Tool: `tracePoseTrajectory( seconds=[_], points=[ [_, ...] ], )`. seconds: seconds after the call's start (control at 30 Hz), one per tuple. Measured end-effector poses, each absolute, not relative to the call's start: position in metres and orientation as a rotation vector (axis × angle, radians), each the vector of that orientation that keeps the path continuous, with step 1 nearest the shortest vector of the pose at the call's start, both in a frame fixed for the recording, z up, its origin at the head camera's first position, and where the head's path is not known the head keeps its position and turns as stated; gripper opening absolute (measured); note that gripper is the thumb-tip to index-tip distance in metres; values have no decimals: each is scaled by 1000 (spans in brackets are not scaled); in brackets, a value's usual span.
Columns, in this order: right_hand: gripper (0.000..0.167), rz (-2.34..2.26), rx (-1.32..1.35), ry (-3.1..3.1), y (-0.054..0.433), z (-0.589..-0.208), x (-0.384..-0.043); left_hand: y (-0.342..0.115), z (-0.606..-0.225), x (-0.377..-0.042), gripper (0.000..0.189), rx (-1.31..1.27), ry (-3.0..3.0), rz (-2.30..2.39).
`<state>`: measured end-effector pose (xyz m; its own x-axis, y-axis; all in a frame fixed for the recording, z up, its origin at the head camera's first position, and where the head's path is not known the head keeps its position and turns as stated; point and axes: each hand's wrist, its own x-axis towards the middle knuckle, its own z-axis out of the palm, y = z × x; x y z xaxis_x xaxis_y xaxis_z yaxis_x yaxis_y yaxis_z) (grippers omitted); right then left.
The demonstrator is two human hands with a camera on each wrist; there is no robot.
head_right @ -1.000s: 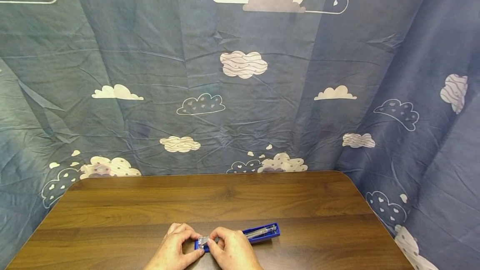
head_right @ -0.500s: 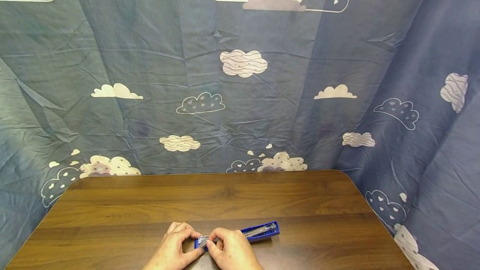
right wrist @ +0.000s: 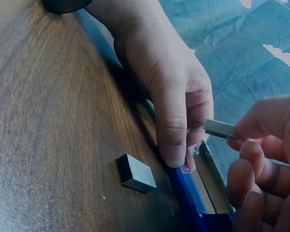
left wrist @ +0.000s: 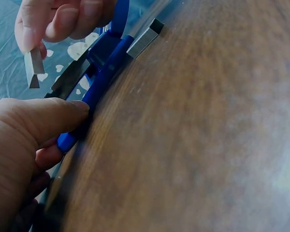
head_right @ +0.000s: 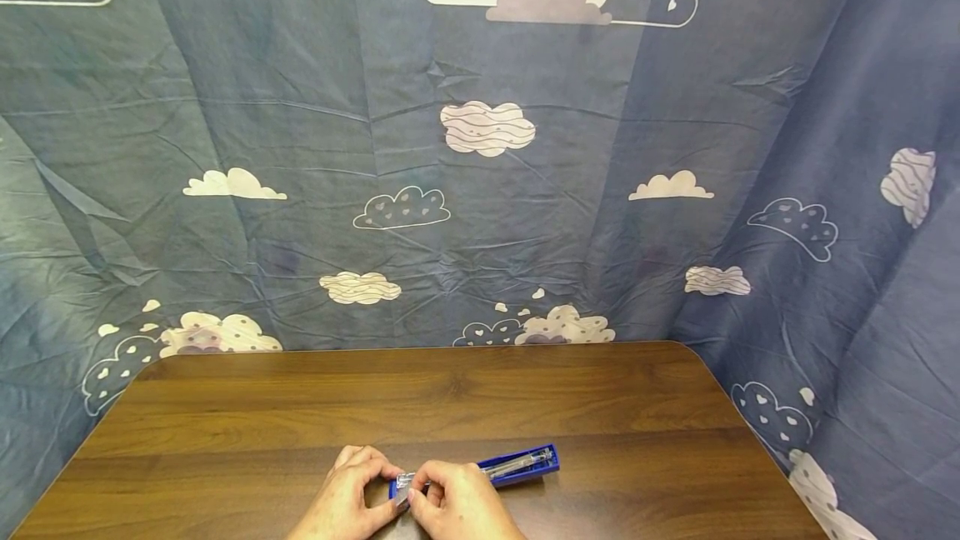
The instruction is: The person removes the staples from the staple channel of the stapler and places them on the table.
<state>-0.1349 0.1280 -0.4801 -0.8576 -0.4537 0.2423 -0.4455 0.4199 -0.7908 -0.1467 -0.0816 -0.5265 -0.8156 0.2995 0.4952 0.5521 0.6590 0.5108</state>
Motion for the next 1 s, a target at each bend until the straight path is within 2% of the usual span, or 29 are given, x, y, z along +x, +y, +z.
tracePoseTrajectory(
  seconds=[0.33, 0.63, 1.0],
  points=[
    [10, -1316, -864, 2386, 133, -483, -135, -85, -523, -147, 26, -668, -2584, -999],
    [10, -1066, -865, 2492, 134, -482, -135, -85, -523, -147, 25, -670, -2594, -1001],
    [10, -1001, -803, 2503, 133, -481, -137, -84, -524, -147, 25, -663, -2598, -997]
  ],
)
